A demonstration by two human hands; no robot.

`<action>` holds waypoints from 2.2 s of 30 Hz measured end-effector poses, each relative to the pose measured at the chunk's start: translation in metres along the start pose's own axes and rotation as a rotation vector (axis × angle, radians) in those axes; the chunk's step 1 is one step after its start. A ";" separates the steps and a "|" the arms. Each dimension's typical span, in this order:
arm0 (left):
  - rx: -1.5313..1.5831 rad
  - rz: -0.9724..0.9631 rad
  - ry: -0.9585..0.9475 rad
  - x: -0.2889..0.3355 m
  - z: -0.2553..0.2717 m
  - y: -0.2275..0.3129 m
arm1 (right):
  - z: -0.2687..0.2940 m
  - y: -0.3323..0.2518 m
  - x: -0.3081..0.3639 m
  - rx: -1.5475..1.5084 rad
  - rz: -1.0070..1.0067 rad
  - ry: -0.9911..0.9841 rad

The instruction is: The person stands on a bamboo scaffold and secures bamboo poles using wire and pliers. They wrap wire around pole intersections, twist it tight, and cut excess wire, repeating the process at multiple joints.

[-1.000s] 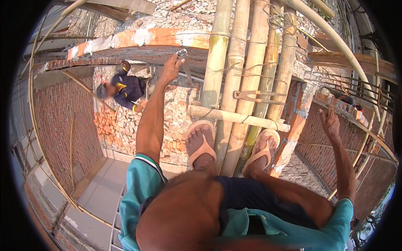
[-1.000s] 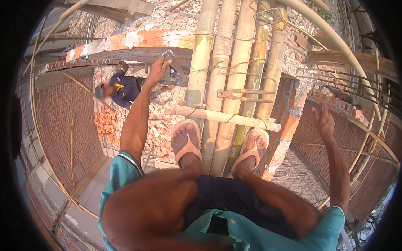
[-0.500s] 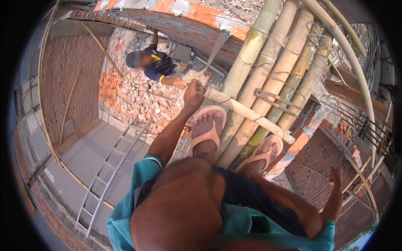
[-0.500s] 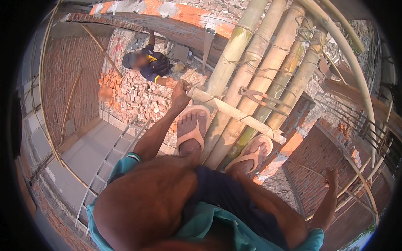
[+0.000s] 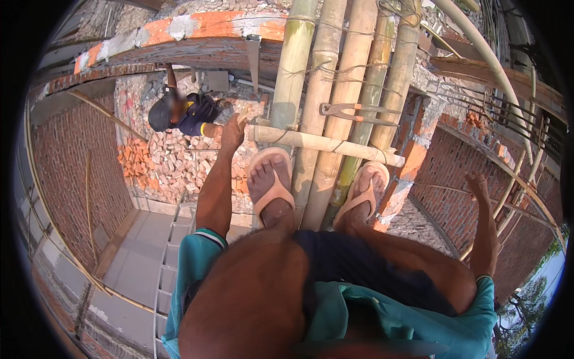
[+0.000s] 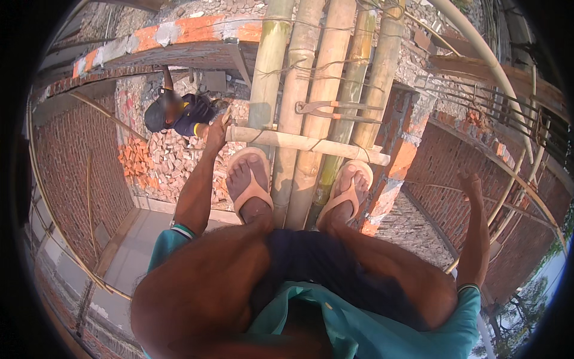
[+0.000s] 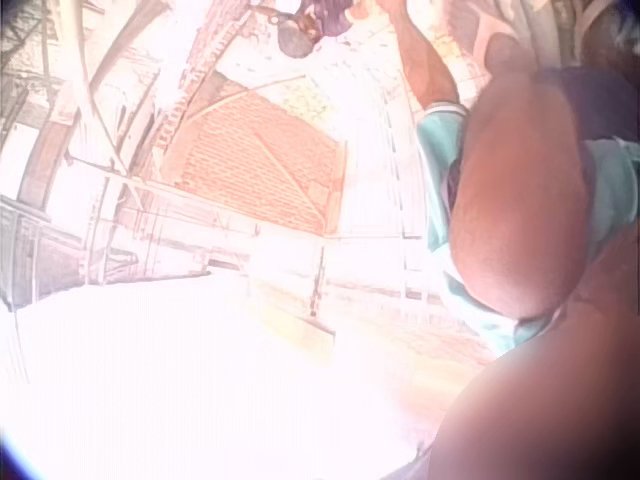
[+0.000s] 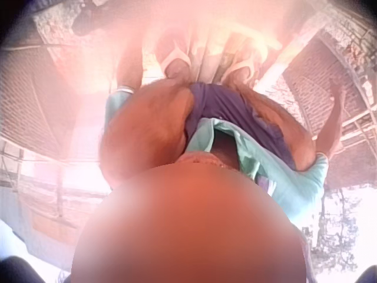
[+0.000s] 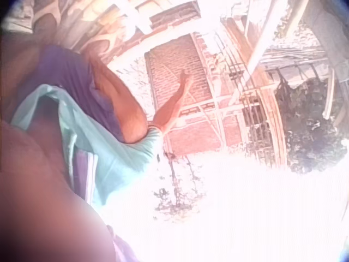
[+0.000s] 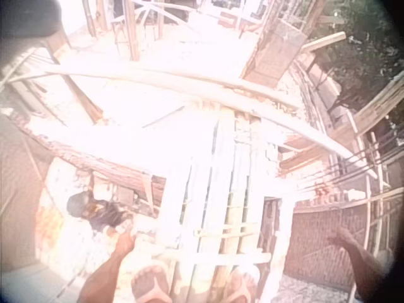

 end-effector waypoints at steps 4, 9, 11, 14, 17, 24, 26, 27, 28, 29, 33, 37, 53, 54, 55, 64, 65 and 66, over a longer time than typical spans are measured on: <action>0.149 0.109 0.354 -0.012 0.076 0.016 | 0.009 -0.102 0.028 0.081 0.459 0.125; 1.088 0.231 0.532 -0.016 0.209 0.116 | 0.031 -0.239 0.104 -0.171 0.612 0.063; 1.578 0.219 0.273 -0.021 0.210 0.183 | 0.046 -0.310 0.144 -0.437 0.752 -0.014; 1.710 0.331 0.107 -0.031 0.175 0.256 | 0.056 -0.401 0.207 -0.751 0.847 -0.298; 1.730 0.444 0.035 -0.031 0.124 0.300 | 0.062 -0.460 0.254 -0.831 0.960 -0.475; 1.628 0.715 -0.136 0.010 0.049 0.337 | 0.037 -0.490 0.275 -0.647 0.979 -0.625; 1.611 0.594 -0.245 0.017 0.046 0.349 | 0.031 -0.472 0.263 -0.778 0.843 -0.668; 1.629 0.495 -0.343 0.020 0.045 0.358 | 0.036 -0.460 0.253 -0.797 0.871 -0.541; 1.496 0.465 -0.309 0.021 0.045 0.354 | 0.042 -0.442 0.241 -0.810 0.891 -0.405; 1.444 0.504 -0.301 0.023 0.042 0.349 | 0.048 -0.424 0.234 -0.835 0.929 -0.272; 1.252 0.483 -0.252 0.017 0.050 0.338 | 0.035 -0.334 0.195 -0.910 0.657 -0.161; 0.984 0.300 -0.218 0.001 0.063 0.347 | -0.007 -0.245 0.166 -0.918 0.282 -0.112; 0.462 0.146 -0.483 0.112 0.067 0.391 | -0.088 -0.270 0.171 -1.838 -0.424 -0.221; 0.403 0.124 -0.502 0.112 0.062 0.391 | -0.095 -0.266 0.177 -1.910 -0.464 -0.215; 0.367 0.165 -0.515 0.111 0.059 0.389 | -0.106 -0.263 0.180 -1.960 -0.553 -0.231; 0.244 0.169 -0.712 0.148 0.073 0.463 | -0.092 -0.296 0.083 -2.972 -0.406 -0.367; 0.257 0.140 -0.708 0.149 0.075 0.475 | -0.082 -0.307 0.075 -3.034 -0.360 -0.449; 0.153 0.124 -0.629 0.146 0.079 0.480 | -0.076 -0.321 0.068 -3.004 -0.355 -0.562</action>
Point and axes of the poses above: each hand's wrist, its own x-axis away from the middle knuckle, its own z-axis out of the back of the hand, y = z × x, the point moved 8 cm from there along -x, towards the middle knuckle, and after that the axes turned 15 degrees about y, right-handed, at the moved point
